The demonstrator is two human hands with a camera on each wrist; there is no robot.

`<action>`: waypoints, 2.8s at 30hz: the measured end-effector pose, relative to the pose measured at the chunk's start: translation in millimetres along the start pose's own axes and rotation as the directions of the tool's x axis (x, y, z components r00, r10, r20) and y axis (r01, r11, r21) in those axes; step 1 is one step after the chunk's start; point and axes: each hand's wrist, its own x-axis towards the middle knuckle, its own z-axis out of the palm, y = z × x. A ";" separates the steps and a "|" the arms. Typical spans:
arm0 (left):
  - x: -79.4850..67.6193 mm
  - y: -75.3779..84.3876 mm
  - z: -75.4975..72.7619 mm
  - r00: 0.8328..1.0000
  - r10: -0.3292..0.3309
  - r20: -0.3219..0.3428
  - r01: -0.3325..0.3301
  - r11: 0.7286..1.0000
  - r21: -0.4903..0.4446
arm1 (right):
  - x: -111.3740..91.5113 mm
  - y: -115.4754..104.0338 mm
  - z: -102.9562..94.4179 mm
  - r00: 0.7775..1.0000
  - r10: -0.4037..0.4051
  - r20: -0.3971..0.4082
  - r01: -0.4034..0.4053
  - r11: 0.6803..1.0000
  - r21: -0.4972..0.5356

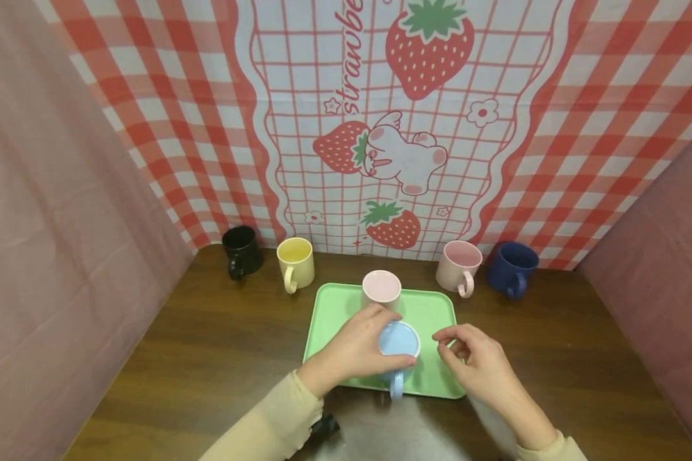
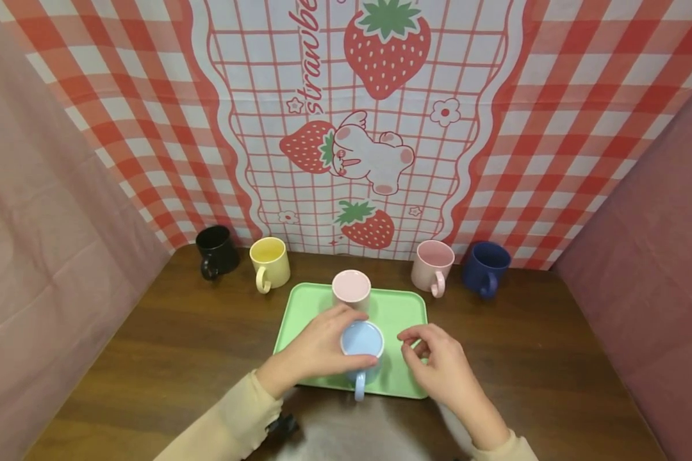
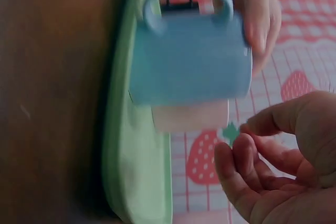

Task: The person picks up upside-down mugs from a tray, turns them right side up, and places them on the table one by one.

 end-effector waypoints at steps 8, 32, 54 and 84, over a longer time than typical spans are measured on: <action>-1.8 6.5 1.2 0.994 -0.088 -0.058 0.089 0.996 0.016 | -27.6 -23.5 7.6 0.994 -0.072 0.084 0.066 0.995 0.073; -0.6 4.9 -5.8 0.978 -0.157 -0.136 0.152 0.987 -0.040 | -24.1 -32.6 26.2 0.986 -0.157 0.052 0.162 0.981 -0.111; 2.6 -9.7 -23.3 0.984 -0.142 -0.110 0.132 0.987 -0.096 | -0.8 -25.3 13.0 0.967 -0.230 0.106 0.253 0.866 -0.432; 5.4 -27.9 -42.3 0.968 -0.181 -0.177 0.149 0.973 -0.177 | 44.0 46.6 -13.6 0.892 -0.435 -0.125 0.361 0.851 -0.381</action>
